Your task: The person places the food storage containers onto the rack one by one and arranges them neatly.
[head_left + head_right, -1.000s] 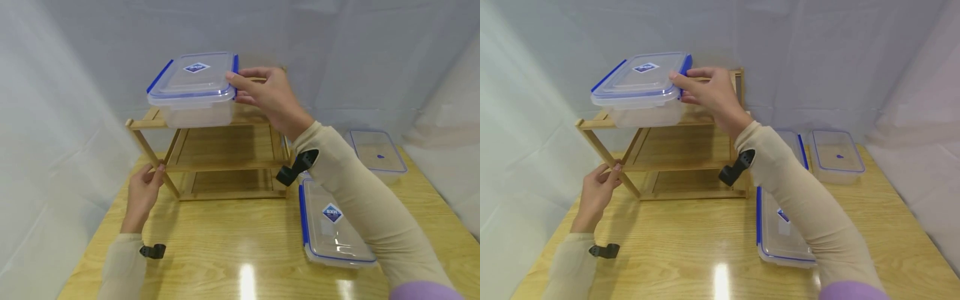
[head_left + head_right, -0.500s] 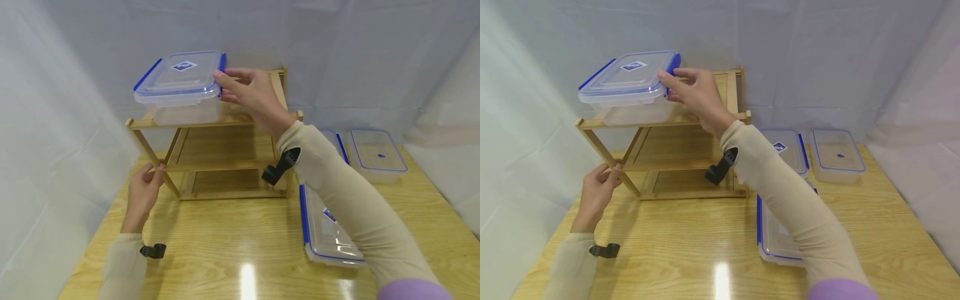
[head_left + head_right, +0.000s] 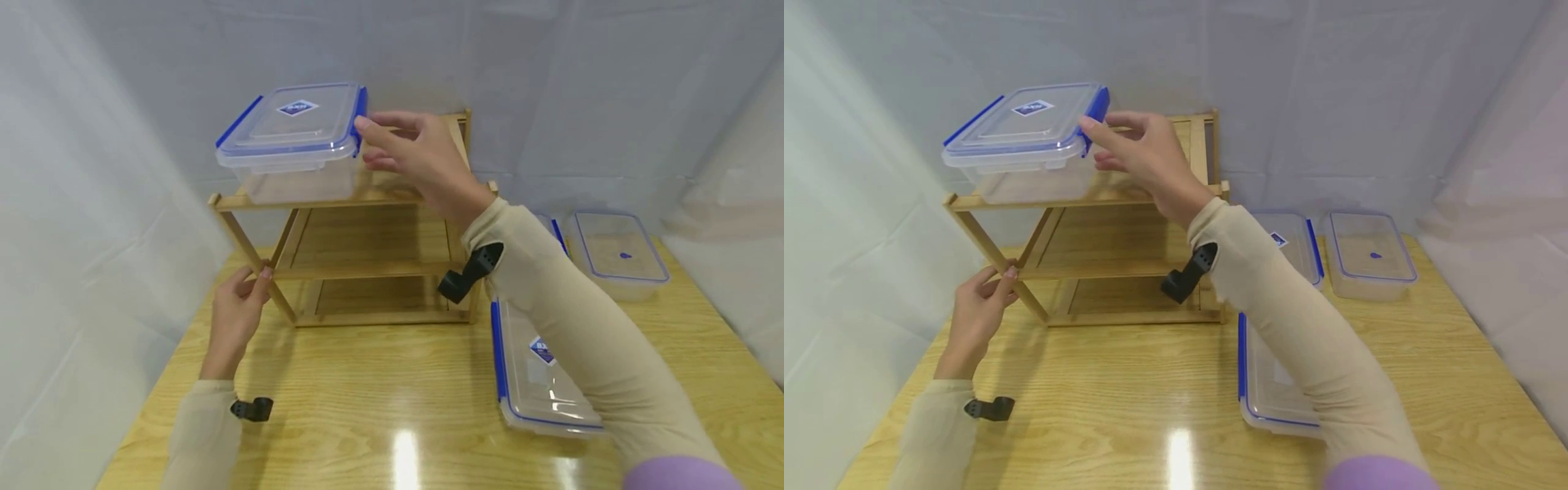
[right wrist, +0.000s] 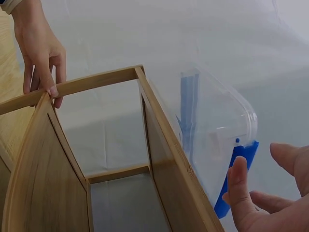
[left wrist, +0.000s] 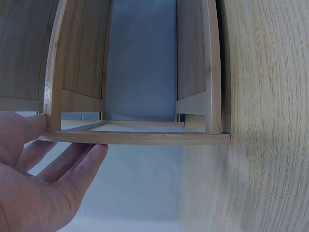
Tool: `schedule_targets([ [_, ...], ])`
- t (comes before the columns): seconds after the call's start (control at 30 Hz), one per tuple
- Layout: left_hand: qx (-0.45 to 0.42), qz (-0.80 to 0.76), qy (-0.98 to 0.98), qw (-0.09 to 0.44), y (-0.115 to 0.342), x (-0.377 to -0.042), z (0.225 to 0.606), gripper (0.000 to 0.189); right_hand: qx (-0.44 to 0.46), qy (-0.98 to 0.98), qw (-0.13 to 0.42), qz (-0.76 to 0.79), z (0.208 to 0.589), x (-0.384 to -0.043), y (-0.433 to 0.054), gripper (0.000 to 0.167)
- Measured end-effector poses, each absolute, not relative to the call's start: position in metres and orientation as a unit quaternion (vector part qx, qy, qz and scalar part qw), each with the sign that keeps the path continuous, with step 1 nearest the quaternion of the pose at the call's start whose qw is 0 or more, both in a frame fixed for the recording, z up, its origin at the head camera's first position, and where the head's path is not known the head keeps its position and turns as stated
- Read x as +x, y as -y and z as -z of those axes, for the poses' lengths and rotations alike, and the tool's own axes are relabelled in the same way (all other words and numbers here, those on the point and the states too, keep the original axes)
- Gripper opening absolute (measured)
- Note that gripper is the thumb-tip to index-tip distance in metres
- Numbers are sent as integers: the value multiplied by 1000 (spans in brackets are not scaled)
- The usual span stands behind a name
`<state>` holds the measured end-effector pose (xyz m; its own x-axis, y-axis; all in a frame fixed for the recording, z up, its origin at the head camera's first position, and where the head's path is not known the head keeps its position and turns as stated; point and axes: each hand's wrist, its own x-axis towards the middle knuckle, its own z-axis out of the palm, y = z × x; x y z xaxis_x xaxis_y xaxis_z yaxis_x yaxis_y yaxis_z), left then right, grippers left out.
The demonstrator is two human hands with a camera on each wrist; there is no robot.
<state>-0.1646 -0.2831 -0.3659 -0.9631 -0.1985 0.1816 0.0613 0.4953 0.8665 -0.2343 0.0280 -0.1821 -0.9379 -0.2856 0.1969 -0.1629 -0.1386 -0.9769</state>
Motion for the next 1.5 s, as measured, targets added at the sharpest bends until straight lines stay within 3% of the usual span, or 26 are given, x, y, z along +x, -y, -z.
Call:
schedule_targets([
  [0.23,39,497,857,130,284,-165,365,54,-210,-656,14,725,194,-226,-52,44],
  [0.53,38,505,853,130,286,-165,366,50,-217,-632,23,744,206,-200,-86,37],
  [1.1,41,504,853,126,285,-165,366,52,-198,-735,40,647,254,-137,-168,45],
  [1.5,48,508,851,123,282,-164,366,55,-192,-790,44,581,302,-115,-224,42],
])
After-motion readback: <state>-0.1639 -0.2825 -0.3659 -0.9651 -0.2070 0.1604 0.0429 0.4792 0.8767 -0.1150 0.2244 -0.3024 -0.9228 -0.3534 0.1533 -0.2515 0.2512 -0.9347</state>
